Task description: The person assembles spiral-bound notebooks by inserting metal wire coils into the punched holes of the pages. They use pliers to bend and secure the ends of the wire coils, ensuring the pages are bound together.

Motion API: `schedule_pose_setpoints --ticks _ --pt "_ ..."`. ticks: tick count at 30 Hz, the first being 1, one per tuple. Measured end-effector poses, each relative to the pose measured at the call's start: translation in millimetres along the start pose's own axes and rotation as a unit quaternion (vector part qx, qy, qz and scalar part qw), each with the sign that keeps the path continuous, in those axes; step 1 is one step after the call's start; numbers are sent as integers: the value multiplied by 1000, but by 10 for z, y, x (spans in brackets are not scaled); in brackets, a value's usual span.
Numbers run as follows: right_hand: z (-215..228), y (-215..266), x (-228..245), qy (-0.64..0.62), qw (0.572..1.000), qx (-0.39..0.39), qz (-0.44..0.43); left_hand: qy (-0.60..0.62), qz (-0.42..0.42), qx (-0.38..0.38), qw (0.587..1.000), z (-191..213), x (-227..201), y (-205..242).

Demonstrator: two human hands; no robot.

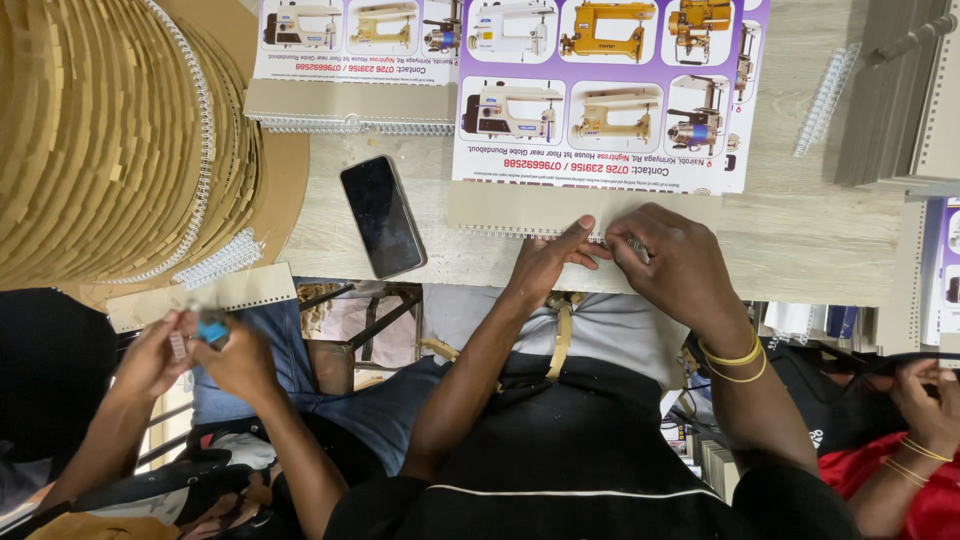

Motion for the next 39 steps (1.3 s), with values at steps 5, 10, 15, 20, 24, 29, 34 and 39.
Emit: schedule_pose_setpoints --ticks 5,10,15,20,24,29,34,39 --pt "-79 37 -37 81 996 3 -29 9 -21 17 1000 -2 73 -45" --pt "92 149 298 233 960 -123 99 21 -48 33 998 22 58 -103" --pt "-524 283 291 -366 915 157 69 -13 -58 4 998 71 4 -70" --pt "-1077 402 -991 -563 822 -40 -75 -134 -24 -40 990 326 269 -19" --pt "-1139 580 -1637 -663 690 -277 -89 -144 -11 -65 987 242 -4 10" --pt "-1158 613 -1724 -650 675 -325 -126 -149 -25 -74 986 199 -155 65" --pt "-790 611 -1515 -576 757 -277 -133 -173 -13 -62 983 174 -369 179" --pt "-513 861 -1904 -596 729 -297 -158 -162 12 -47 986 217 -39 109"
Point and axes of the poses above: each hand's wrist, its own y-axis away from the middle knuckle, its own z-axis out of the back of the hand, x = y × z, the point moved 10 cm from there along -y, towards the middle knuckle, and after that the axes turned 8 degrees about -y, right-handed, at the moved point
